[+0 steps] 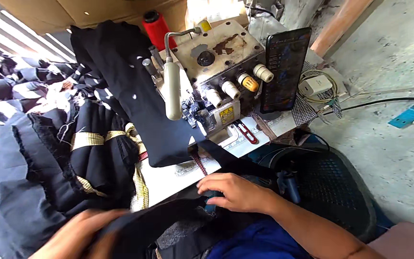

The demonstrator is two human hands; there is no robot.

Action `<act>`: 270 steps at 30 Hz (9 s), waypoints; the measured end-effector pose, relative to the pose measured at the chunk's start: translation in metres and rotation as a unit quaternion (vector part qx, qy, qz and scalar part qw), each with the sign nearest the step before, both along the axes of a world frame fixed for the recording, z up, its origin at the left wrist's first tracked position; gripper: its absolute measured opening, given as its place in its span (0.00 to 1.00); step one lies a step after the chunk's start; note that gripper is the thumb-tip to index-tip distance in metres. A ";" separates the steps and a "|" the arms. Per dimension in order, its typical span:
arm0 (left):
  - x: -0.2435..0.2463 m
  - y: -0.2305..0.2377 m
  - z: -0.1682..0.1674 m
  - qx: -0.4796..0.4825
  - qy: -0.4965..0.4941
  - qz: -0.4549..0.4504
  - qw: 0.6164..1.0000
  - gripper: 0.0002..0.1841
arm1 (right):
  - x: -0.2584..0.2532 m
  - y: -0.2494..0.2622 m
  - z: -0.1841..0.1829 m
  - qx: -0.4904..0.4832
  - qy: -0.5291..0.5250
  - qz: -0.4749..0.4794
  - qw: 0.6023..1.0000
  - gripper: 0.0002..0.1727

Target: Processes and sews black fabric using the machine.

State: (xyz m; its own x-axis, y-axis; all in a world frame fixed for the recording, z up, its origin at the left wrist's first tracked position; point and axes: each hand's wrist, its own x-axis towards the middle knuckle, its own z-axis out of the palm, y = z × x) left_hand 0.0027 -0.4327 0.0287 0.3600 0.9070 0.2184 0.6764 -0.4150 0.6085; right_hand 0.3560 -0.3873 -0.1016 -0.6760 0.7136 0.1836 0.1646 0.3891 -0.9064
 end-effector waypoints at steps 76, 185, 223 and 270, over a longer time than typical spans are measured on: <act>0.155 0.122 -0.079 0.156 0.059 0.063 0.984 0.18 | -0.006 0.025 0.006 -0.027 0.055 -0.299 0.952 0.12; 0.164 0.008 -0.056 -0.029 -0.110 0.067 0.991 0.12 | 0.024 -0.043 0.000 -0.153 0.108 -0.212 0.959 0.15; 0.128 0.171 -0.064 0.088 0.022 0.061 0.994 0.16 | -0.004 0.037 0.011 -0.091 0.145 -0.264 0.949 0.12; 0.193 0.043 -0.118 -0.210 -0.455 0.121 0.857 0.12 | 0.090 0.021 -0.022 0.168 -0.185 -0.529 0.811 0.36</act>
